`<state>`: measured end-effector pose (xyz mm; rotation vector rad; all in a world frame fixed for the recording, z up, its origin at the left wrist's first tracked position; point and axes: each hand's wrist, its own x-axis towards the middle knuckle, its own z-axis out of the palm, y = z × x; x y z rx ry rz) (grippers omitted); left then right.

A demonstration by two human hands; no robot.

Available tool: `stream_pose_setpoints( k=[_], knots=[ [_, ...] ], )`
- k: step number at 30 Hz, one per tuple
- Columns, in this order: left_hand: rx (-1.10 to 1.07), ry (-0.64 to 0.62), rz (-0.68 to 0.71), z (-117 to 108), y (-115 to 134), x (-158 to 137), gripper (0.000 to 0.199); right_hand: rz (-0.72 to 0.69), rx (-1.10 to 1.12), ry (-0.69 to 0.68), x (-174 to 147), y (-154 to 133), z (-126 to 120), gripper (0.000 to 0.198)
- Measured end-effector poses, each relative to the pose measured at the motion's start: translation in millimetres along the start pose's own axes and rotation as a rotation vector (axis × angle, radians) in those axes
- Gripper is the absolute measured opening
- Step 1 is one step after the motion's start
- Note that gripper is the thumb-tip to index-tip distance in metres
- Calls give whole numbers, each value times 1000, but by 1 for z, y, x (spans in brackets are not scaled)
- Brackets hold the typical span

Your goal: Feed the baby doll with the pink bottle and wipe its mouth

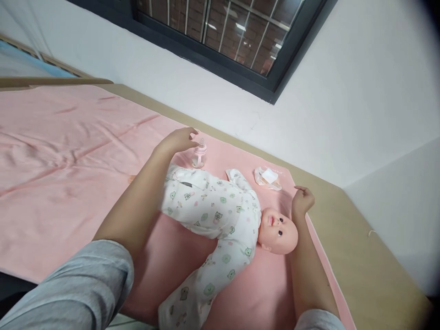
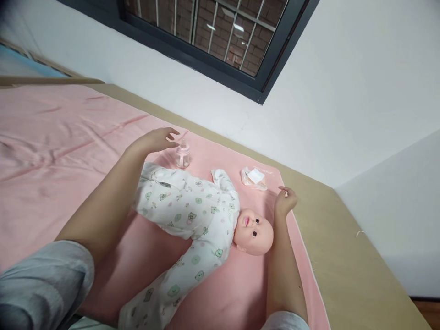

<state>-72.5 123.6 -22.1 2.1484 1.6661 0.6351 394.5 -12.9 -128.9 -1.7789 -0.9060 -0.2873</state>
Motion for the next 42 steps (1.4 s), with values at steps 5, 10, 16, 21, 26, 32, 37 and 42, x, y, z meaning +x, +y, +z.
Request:
stream_pose_setpoints(
  k=[5,10,16,21,26,32,37,42],
  knots=[
    [61,-101,-21,9,-5,5,76,35,-196,93,-16,22,-3,43],
    [73,-198,16,23,-12,14,82,260,-141,-115,-22,43,-2,73],
    [-15,-182,74,36,-29,27,87,282,-152,-185,-26,46,-6,80],
    [-162,-205,194,45,-33,31,69,282,-184,-189,-28,40,-5,79],
    [-248,-197,207,49,-33,33,67,289,-195,-189,-28,39,-5,79],
    [-318,-173,205,51,-36,35,73,294,-197,-197,-28,38,-6,77],
    [-343,-165,214,54,-37,36,67,300,-221,-206,-28,34,-7,78],
    [-344,-133,192,54,-36,34,55,317,-259,-209,-30,30,-6,79]
  ],
)
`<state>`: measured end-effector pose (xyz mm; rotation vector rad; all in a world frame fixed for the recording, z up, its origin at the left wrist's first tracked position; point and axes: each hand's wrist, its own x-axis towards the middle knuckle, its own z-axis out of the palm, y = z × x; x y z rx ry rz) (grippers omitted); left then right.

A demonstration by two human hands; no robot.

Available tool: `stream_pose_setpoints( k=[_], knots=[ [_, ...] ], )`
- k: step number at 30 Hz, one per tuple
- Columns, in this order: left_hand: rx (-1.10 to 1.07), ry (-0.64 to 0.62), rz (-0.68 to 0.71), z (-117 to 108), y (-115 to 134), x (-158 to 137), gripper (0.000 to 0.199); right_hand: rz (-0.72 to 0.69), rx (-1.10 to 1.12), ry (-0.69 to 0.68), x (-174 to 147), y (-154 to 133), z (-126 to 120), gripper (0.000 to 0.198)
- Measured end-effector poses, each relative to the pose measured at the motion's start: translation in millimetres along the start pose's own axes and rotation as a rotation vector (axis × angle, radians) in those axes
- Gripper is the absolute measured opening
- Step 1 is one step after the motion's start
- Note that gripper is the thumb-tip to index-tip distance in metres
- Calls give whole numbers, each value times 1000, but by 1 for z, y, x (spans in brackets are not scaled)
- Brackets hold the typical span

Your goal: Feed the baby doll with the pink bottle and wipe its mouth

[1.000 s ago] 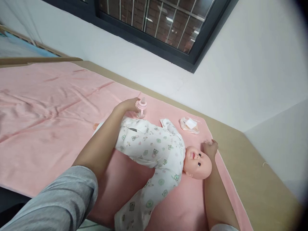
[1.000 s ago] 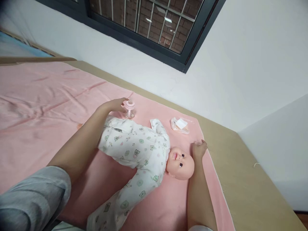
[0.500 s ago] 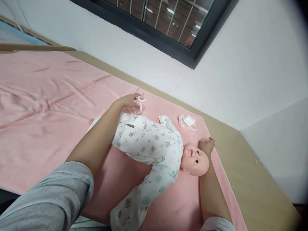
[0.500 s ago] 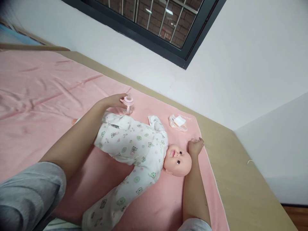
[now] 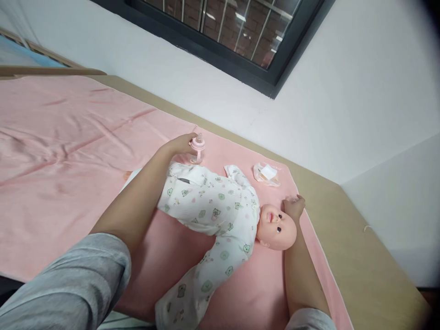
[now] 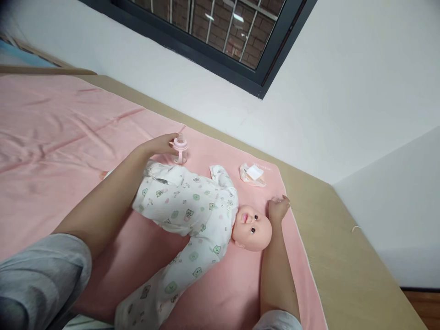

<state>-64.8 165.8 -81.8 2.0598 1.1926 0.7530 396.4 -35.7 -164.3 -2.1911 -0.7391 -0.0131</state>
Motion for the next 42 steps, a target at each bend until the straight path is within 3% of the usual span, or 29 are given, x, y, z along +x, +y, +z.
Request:
stream_pose_setpoints(
  k=[5,11,16,20,23,26,30,34,38,42],
  knots=[
    [-3,91,11,-6,17,-5,51,26,-43,12,-4,-4,-4,81],
    [-115,217,138,-12,64,-20,62,68,1,11,1,-1,-9,85],
    [-246,141,216,1,104,-40,77,100,179,17,11,10,-12,86],
    [-246,64,285,20,128,-54,73,63,417,15,17,-3,-25,87],
    [-192,51,354,36,145,-66,69,-39,701,-50,12,-35,-47,91],
    [-132,51,440,49,160,-80,67,-252,936,-186,-8,-78,-76,92],
    [38,60,489,61,175,-95,68,-543,899,-294,-57,-130,-105,84],
    [153,81,569,69,179,-101,71,-769,827,-306,-103,-156,-110,82],
    [178,69,592,76,179,-104,74,-836,743,-314,-126,-163,-107,73],
    [146,58,618,79,180,-107,72,-873,703,-382,-134,-165,-103,79]
  ],
)
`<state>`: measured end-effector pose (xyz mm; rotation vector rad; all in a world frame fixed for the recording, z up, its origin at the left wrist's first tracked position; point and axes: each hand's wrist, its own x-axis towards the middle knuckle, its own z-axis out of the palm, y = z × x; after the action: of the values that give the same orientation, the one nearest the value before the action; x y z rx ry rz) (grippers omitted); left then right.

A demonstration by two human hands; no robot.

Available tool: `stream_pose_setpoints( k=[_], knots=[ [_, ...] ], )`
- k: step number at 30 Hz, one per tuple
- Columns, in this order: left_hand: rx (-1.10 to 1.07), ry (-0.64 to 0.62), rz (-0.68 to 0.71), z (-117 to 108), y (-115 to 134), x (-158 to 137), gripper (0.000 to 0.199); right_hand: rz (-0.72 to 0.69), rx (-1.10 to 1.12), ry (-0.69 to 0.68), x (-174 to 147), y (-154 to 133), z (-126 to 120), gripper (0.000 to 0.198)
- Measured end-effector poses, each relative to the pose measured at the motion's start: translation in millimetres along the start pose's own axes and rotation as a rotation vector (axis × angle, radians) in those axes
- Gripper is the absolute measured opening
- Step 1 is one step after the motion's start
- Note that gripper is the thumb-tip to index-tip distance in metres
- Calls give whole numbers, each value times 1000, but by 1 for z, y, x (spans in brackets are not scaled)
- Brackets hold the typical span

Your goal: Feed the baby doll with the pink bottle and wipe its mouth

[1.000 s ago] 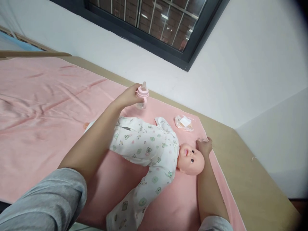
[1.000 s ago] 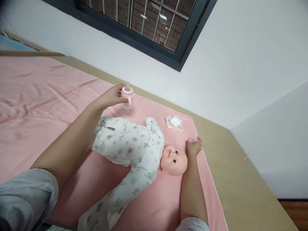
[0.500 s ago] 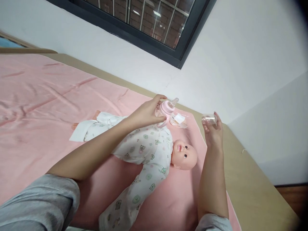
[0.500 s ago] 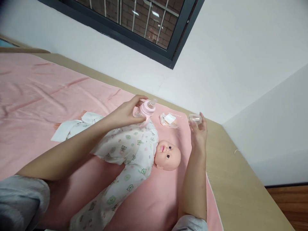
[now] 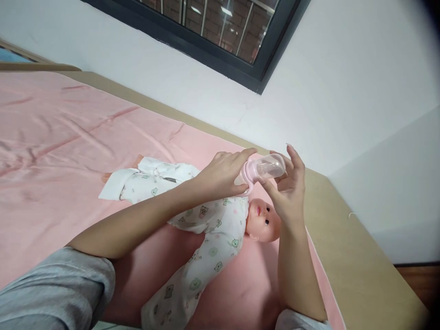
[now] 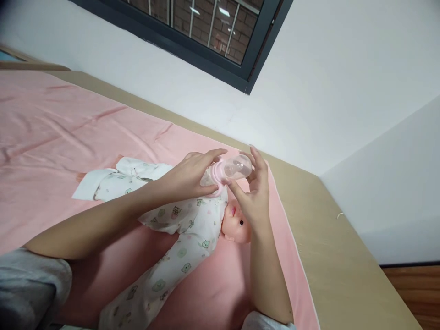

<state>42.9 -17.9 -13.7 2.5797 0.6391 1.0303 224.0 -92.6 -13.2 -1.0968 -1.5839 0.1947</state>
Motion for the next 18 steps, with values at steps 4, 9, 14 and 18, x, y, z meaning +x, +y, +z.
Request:
stream_pose_setpoints(
  k=[4,9,14,18],
  knots=[
    [-26,4,-1,-1,-1,0,72,-1,-10,-61,-1,3,7,79],
    [-17,65,6,-1,-3,1,84,60,43,-80,-5,7,15,104],
    [21,125,43,8,4,-2,78,172,128,-4,-11,-3,27,113],
    [91,150,88,2,12,-7,67,122,89,111,-8,-7,21,111]
  ],
)
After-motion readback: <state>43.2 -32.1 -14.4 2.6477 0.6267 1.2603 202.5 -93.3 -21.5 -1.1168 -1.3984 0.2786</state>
